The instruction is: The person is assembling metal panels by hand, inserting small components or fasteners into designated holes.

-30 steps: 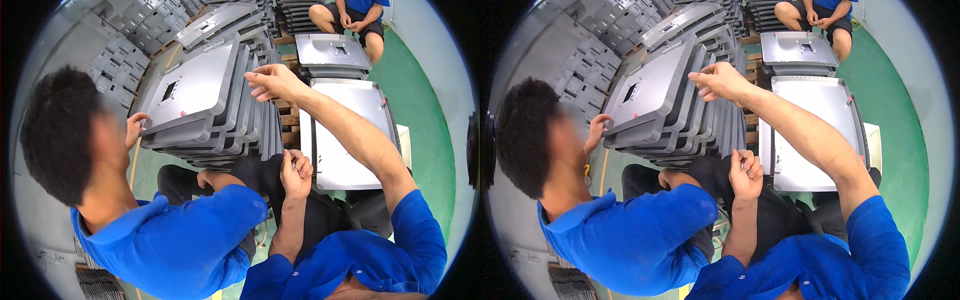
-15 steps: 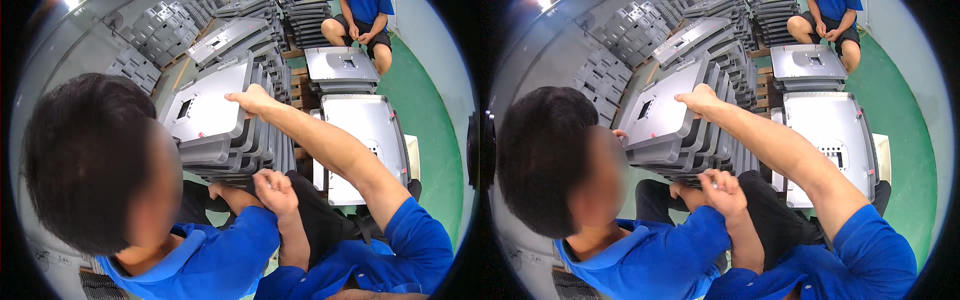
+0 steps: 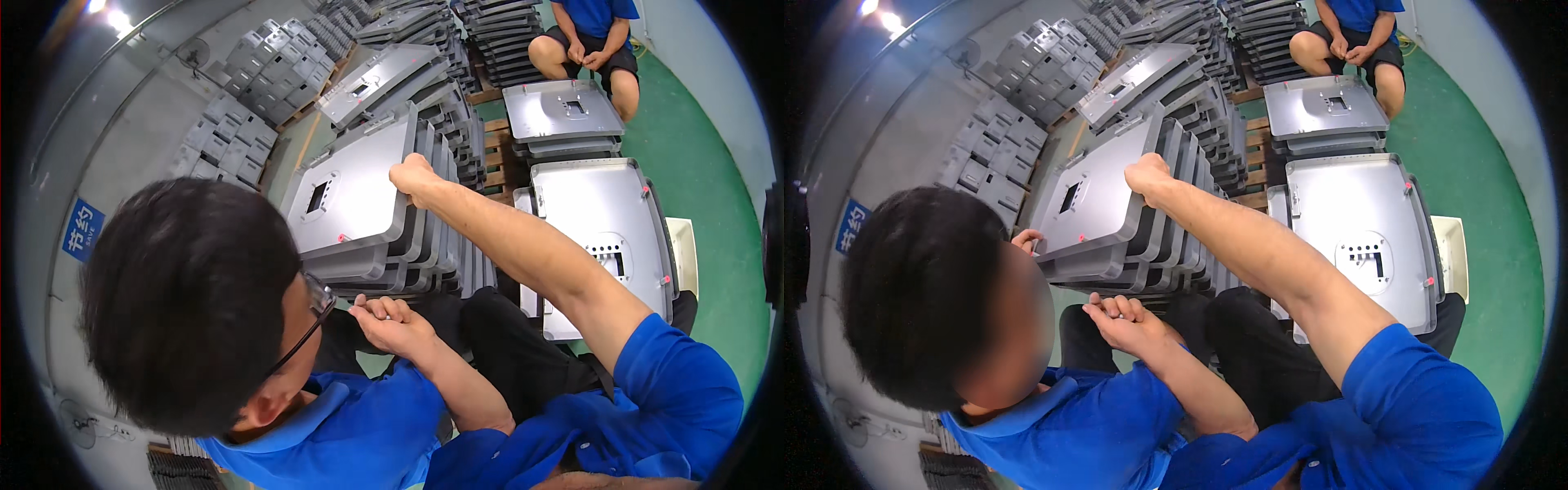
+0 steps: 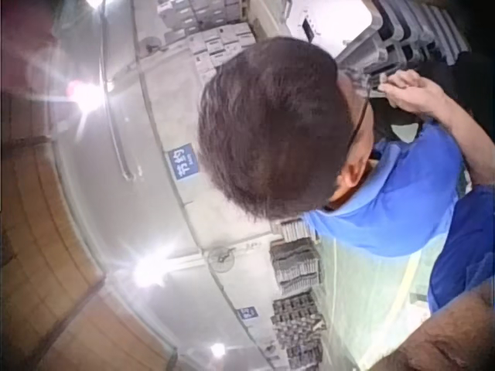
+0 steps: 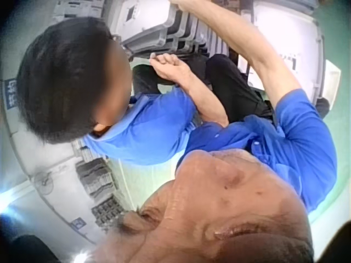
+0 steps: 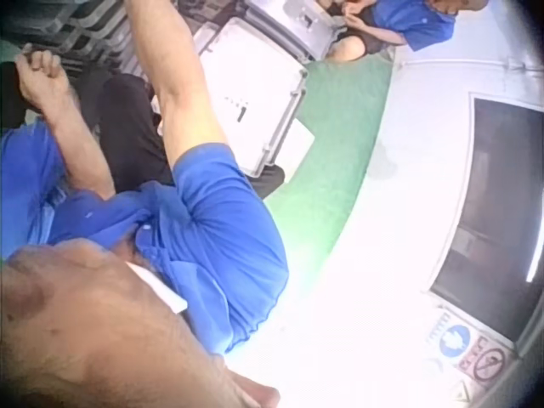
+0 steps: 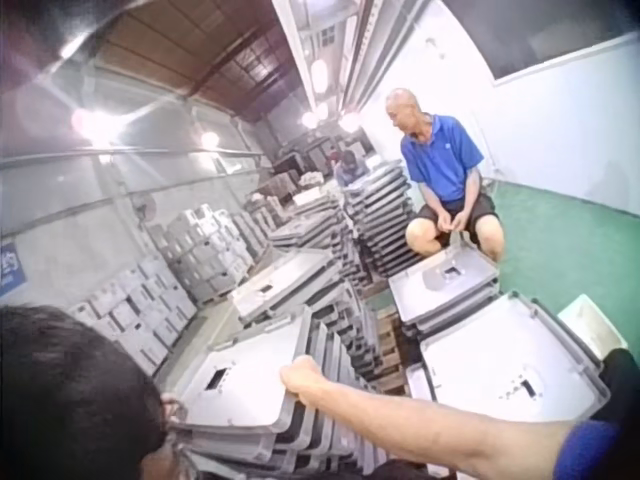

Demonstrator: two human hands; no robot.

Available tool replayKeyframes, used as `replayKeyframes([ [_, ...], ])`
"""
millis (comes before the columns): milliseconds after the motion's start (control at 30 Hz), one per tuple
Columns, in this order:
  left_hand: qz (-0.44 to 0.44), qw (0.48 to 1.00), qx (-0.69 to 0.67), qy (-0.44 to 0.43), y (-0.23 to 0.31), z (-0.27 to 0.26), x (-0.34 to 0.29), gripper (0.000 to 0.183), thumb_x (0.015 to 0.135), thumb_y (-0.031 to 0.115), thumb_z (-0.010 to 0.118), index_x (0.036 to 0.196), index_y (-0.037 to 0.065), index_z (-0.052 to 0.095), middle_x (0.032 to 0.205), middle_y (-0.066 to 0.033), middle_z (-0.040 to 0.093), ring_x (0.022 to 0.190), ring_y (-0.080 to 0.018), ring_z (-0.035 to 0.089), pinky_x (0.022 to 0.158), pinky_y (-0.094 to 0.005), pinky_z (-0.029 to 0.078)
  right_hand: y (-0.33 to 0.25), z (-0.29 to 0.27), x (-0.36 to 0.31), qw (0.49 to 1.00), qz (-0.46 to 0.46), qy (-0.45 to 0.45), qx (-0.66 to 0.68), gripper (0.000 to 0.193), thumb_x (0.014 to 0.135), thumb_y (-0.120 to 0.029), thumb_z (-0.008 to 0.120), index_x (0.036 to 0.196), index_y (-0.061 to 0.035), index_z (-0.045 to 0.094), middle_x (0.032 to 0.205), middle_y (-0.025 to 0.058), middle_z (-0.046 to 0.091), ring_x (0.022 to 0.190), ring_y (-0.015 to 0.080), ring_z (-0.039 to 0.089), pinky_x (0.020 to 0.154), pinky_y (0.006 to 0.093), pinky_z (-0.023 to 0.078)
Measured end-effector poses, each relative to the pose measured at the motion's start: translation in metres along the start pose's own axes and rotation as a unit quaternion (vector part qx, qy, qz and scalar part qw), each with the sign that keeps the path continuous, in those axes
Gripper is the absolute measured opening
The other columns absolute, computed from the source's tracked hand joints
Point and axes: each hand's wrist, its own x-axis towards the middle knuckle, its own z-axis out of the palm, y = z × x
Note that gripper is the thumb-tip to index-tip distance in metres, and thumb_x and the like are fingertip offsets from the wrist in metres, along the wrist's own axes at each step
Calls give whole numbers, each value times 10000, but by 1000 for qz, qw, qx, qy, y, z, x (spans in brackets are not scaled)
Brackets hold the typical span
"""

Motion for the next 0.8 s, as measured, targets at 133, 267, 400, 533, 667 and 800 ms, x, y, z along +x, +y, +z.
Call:
replayKeyframes([
  [133, 10, 1000, -13, -1, 30, -5, 29, 366, 1000, 359, 506, 1066, -1, 529, 605, 43, 290, 448, -47, 246, 376, -207, 185, -22, 12, -16, 1000, -21, -20, 6, 347, 776, -24, 541, 1078, 142, 577, 1145, 280, 603, 1036, 403, 632, 779, 512, 569],
  [267, -84, 995, 14, -46, 50, 5, 81, 519, 984, 407, 523, 1219, -55, 498, 595, 42, 276, 449, -48, 237, 381, -211, 183, -39, 10, -9, 998, -37, -27, 41, 334, 769, -5, 535, 1063, 149, 578, 1105, 266, 620, 942, 397, 665, 727, 513, 581],
  [400, -193, 975, 98, -53, 68, 13, 144, 678, 946, 481, 557, 1241, -122, 455, 581, 45, 266, 441, -47, 228, 382, -207, 170, -41, 17, -5, 994, -60, -29, 83, 296, 736, 22, 535, 998, 148, 593, 1001, 255, 639, 863, 379, 676, 649, 501, 569],
  [533, -253, 946, 196, -54, 74, 22, 183, 812, 875, 536, 633, 1223, -170, 435, 553, 53, 248, 422, -42, 225, 368, -207, 157, -37, 21, -7, 989, -65, -47, 122, 286, 705, 40, 539, 965, 148, 592, 957, 243, 635, 835, 375, 672, 606, 499, 549],
  [667, -269, 909, 317, -36, 48, 42, 214, 764, 824, 532, 701, 1128, -136, 489, 556, 52, 263, 416, -45, 229, 354, -202, 172, -30, 3, 25, 989, -120, 8, 87, 346, 722, -56, 590, 1004, 143, 595, 1029, 266, 641, 919, 373, 662, 728, 466, 537],
  [800, -316, 899, 303, 13, 72, 26, 220, 582, 829, 485, 716, 1109, -5, 577, 534, 67, 232, 410, -45, 202, 357, -214, 142, -18, -7, -9, 996, -48, -18, 72, 461, 708, -96, 612, 1124, 89, 539, 1165, 267, 597, 1089, 378, 601, 833, 429, 519],
])
